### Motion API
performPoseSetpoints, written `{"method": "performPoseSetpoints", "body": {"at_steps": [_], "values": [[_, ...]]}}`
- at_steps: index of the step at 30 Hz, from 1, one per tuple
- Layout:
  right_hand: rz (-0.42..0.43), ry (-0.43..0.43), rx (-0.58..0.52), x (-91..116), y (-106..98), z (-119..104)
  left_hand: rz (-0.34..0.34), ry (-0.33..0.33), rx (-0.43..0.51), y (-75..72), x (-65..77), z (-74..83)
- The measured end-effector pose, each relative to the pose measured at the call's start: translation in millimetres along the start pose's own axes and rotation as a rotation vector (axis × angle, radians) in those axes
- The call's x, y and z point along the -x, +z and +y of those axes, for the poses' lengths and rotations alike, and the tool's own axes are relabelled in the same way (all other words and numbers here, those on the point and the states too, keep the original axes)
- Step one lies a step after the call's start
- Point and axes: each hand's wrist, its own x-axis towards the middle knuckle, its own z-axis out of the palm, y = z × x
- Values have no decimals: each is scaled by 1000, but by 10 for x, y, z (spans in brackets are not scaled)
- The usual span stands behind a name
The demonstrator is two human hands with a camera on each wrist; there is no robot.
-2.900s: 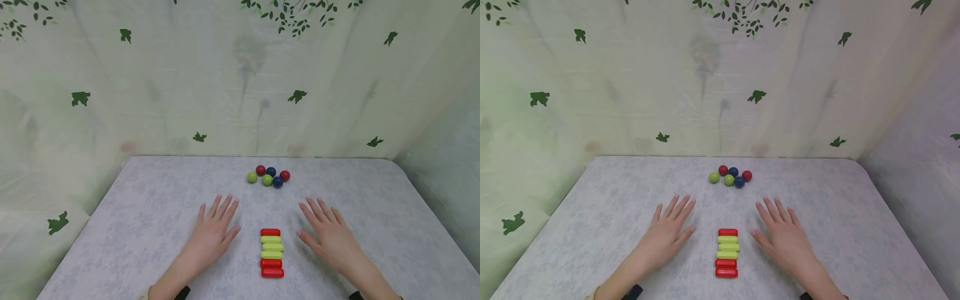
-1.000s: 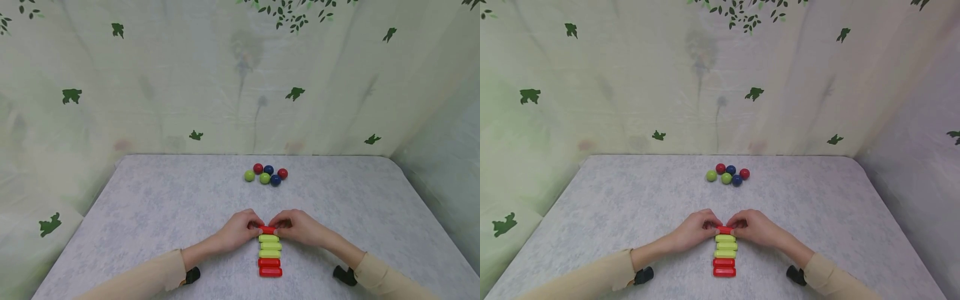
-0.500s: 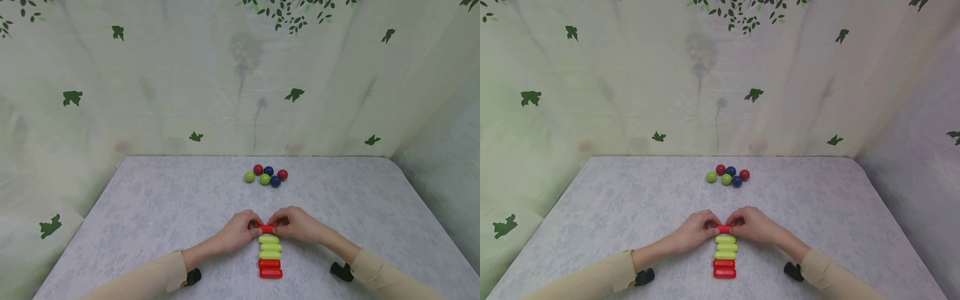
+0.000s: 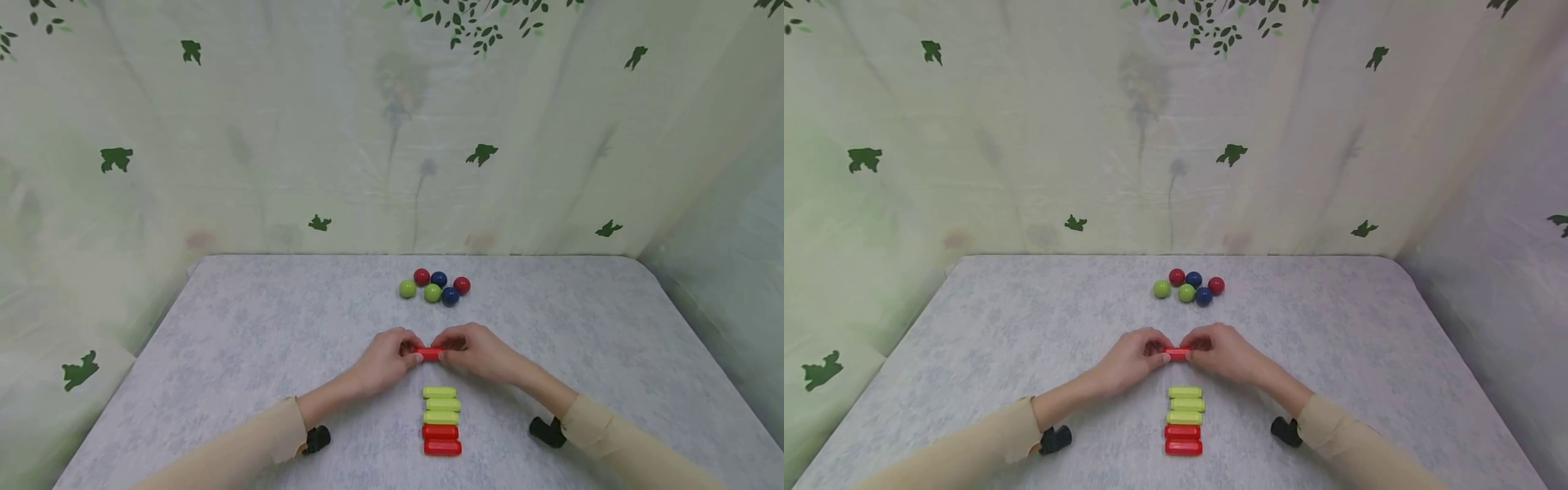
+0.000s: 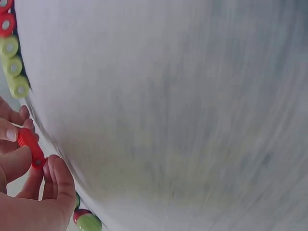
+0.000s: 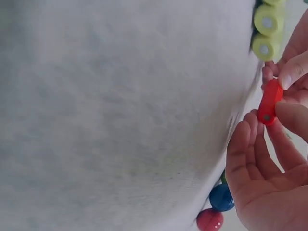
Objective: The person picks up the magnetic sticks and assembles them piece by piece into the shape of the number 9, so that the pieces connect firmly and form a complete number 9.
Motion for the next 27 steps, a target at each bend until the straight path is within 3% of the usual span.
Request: {"method": "performPoseSetpoints", "body": {"at_steps": [5,13,21,27], "values": [[61,27,-22,-125,-23,-13,36,33,-14,-93,-129,-21],[150,50,-17,-334,-45,16,79,23,26,-168,-363,-126],[212,100,27,-509,-52,12,91,17,4,-243,-552,-216],[257,78,112,-581,-24,-1,80,11,-37,-287,-625,-251]]}}
